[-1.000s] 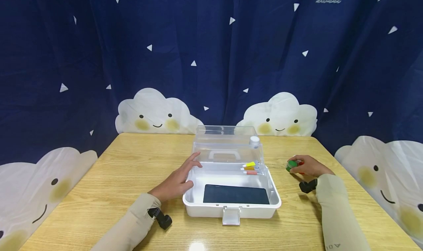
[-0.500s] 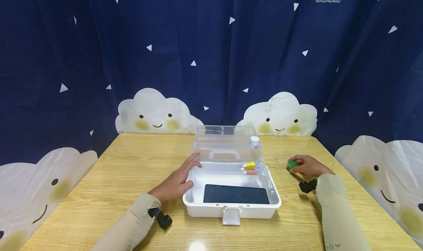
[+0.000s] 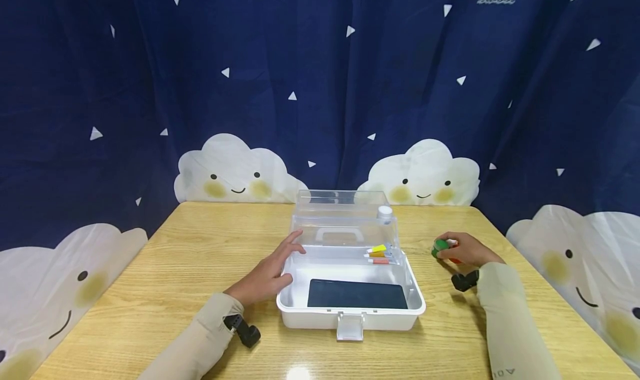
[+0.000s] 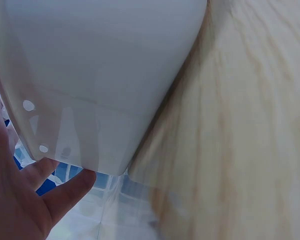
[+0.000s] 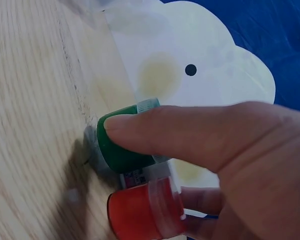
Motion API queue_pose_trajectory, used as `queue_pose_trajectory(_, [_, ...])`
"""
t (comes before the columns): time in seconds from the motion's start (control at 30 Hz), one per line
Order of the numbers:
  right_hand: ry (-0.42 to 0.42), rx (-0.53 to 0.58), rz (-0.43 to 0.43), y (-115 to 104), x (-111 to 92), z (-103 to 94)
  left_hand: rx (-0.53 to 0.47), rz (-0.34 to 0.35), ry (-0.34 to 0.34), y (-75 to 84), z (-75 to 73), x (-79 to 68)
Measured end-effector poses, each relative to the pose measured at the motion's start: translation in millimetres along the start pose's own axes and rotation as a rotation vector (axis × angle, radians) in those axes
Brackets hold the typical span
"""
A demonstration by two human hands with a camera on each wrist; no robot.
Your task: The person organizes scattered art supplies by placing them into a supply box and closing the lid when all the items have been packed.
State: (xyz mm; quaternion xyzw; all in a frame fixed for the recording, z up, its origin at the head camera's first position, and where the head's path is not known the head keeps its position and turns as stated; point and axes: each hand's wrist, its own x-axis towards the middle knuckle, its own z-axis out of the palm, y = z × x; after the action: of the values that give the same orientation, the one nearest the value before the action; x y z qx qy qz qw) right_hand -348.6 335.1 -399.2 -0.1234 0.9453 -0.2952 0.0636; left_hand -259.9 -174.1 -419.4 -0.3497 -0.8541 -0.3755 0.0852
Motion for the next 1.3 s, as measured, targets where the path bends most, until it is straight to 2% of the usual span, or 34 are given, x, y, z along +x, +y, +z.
queue_pose_trajectory(0.2, [0.036,-0.032,0.044,-9,0,-2.9,0.001,0.005,-0.001,0.0,-0.3,0.4])
queue_pose_trajectory(0.53, [0.119,-0.037,-0.013,-34,-2,-11.4,0.003,-0.005,-0.011,0.5,0.1,0.8])
queue_pose_trajectory(0.73, [0.205,-0.069,-0.061,-48,-1,-14.5,0.009,0.002,-0.002,-0.1,0.8,1.0])
queue_pose_trajectory(1.1, [0.276,-0.113,-0.048,-78,-1,-16.8,0.003,-0.021,-0.003,1.0,0.6,0.3])
queue_pose_trajectory(1.3, [0.328,-0.128,-0.073,-90,0,-14.7,0.008,-0.003,0.004,0.6,0.8,0.6])
